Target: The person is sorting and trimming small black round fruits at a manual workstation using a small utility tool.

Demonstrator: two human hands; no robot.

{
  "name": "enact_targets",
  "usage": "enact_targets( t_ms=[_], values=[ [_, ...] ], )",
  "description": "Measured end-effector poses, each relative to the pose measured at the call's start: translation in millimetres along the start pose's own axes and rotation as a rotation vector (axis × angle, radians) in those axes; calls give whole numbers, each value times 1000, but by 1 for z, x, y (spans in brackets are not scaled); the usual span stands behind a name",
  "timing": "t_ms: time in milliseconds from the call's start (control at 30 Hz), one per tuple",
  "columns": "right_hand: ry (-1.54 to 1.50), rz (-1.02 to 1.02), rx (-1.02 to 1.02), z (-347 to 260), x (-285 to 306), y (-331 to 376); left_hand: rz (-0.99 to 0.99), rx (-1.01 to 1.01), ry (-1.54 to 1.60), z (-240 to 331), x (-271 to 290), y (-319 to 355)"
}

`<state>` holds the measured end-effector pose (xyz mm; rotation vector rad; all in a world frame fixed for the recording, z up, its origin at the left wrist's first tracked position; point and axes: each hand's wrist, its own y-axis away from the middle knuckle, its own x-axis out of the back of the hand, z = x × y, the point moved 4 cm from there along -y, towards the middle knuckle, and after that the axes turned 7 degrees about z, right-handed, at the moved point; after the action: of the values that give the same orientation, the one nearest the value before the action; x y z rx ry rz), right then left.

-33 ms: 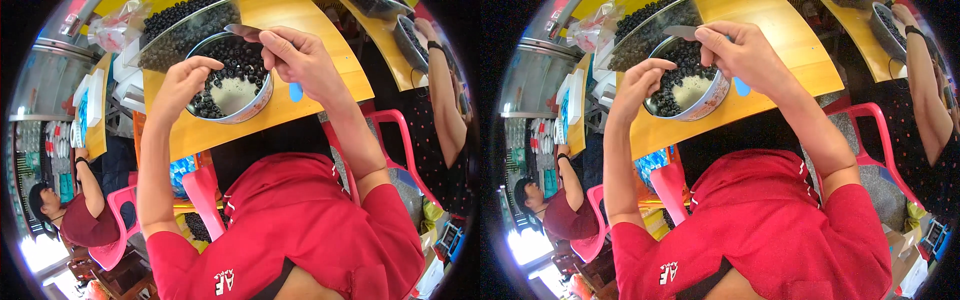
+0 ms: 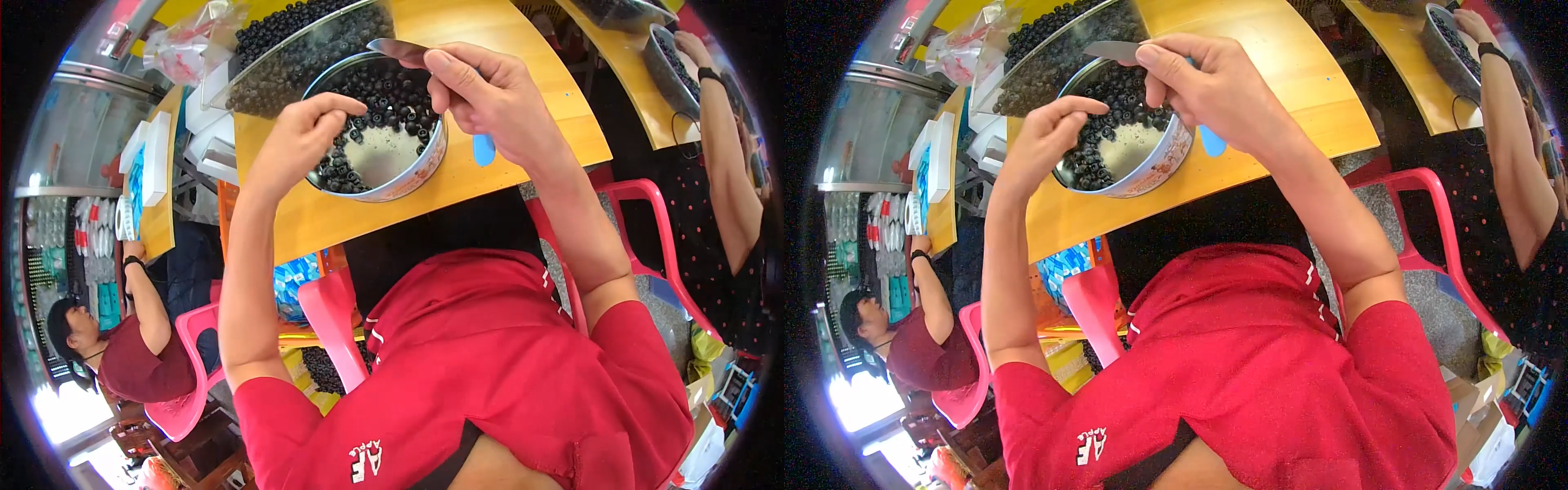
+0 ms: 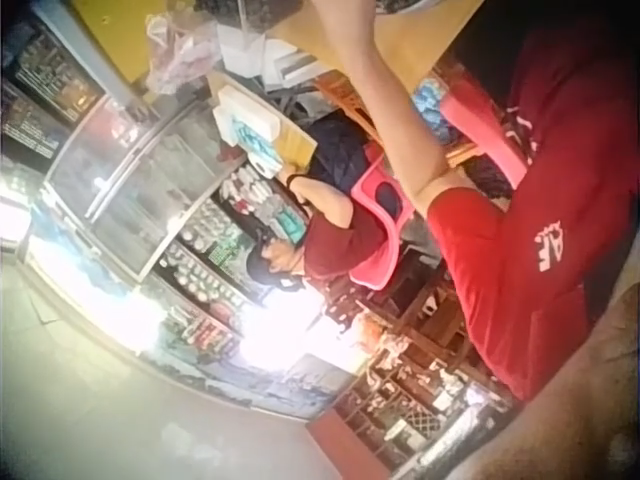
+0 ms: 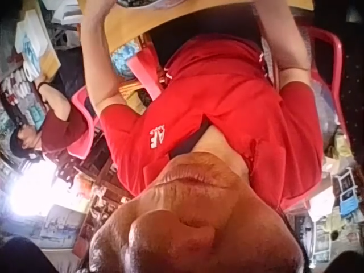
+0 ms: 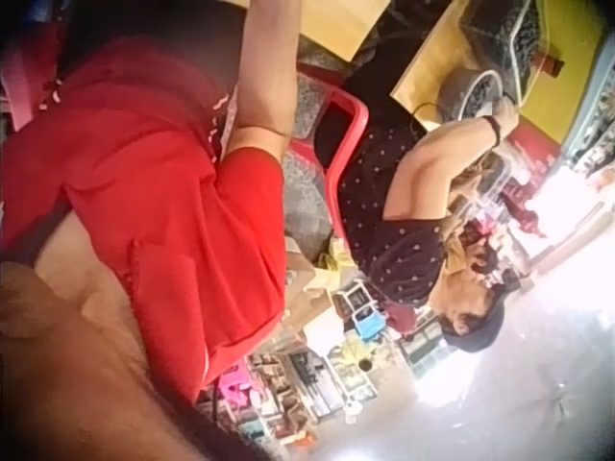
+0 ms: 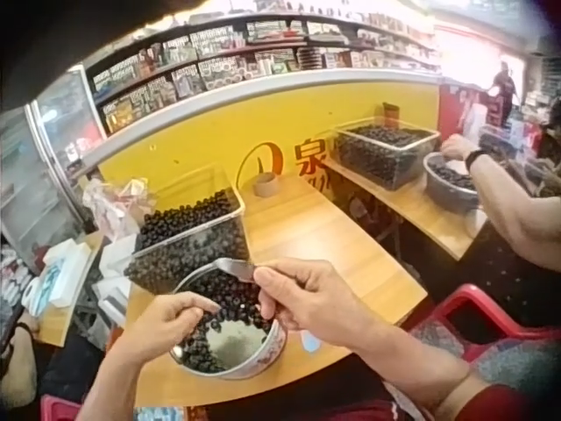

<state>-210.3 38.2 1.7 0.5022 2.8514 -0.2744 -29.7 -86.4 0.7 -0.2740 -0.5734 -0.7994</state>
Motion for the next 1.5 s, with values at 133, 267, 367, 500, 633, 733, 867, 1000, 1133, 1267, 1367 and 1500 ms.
enact_targets(
  t_ms=[133,267,367,500,633,733,867,1000,1133,1267,1367,1500],
  values=[
    [35,-5,20,3,0,-1,33,-174,-773,1,-15,-8],
    [62,-16,35,2,0,0,-9,-151,-1035,-8,-27,-12],
    [75,-13,18,3,0,0,22,-173,-917,-13,-29,-13],
    [61,18,5,9,0,-2,91,-83,-477,5,-26,-10],
    [68,57,-20,11,-11,-5,281,-194,51,25,-24,5],
    [68,53,-6,8,-20,-4,375,-188,116,44,-24,18],
    [-1,42,-16,4,-27,-3,486,-329,109,49,-28,22],
    [-187,-7,-116,5,-28,-1,459,-301,240,42,-29,24],
    [-166,4,-116,1,-31,1,522,-405,226,36,-26,23],
    [-237,-33,-161,9,-27,-1,607,-551,29,50,-27,31],
    [-245,-22,-182,10,-30,-1,640,-583,62,46,-28,33],
    [-191,-25,-134,6,-33,1,653,-559,142,37,-31,32]
  ],
)
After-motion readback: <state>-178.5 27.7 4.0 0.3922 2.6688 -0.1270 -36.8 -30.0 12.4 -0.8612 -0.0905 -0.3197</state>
